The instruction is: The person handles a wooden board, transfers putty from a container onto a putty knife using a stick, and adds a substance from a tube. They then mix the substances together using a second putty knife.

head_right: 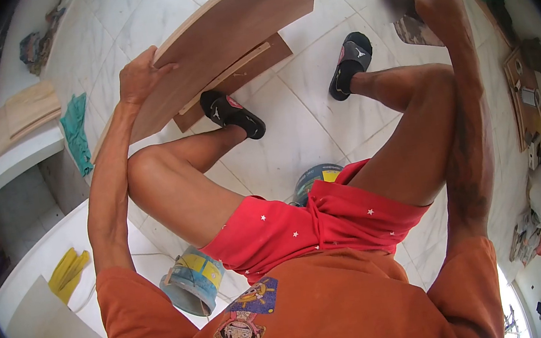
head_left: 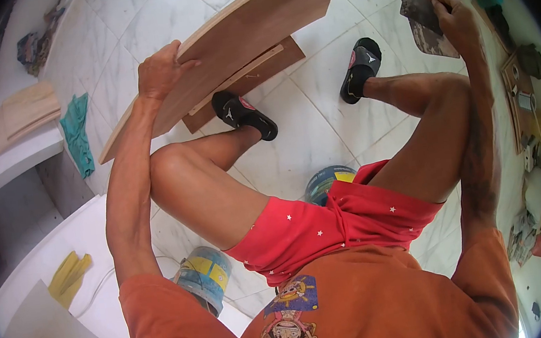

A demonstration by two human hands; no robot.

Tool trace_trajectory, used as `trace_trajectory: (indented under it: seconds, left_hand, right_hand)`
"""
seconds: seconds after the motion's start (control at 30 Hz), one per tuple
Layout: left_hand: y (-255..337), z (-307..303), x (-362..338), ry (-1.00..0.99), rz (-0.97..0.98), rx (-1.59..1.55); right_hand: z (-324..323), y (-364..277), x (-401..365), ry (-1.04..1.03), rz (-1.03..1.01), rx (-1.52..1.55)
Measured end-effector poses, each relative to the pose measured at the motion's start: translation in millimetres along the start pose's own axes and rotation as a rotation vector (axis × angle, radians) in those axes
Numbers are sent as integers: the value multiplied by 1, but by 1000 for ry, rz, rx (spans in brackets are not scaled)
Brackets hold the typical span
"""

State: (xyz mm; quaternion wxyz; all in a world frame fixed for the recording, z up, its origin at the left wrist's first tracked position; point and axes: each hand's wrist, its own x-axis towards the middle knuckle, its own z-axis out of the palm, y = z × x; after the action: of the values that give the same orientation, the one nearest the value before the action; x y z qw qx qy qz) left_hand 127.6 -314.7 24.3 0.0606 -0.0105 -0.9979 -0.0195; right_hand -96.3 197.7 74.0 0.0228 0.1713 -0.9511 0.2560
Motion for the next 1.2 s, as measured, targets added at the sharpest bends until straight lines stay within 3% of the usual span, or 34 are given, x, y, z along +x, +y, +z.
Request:
trace_trajectory:
  seconds: [0.23, 0.43, 0.53, 0.63, 0.93, 1.03, 1.2]
  left_hand:
    - [-1, -3, 1, -130, -56, 28]
    - [0, -3, 2, -120, -22, 18]
    - [-2, 0, 3, -19, 24, -14]
    - [-6, 0, 8, -91, -56, -9]
    - [-7, -1, 13, -115, -118, 3]
    - [-9, 1, 13, -140, -118, 1]
    - [-11, 6, 12, -106, -95, -54]
  right_hand:
    - [2, -1, -2, 67, -63, -13]
    - [-2, -7, -2, -6, 24, -18]
    - [-6, -16, -5, -31, 52, -28]
    - [-5, -13, -4, -37, 53, -21]
    - [2, -5, -4, 74, -116, -21]
    - [-6, -17, -5, -44, 2, -56]
    - [4, 3, 0, 24, -83, -5]
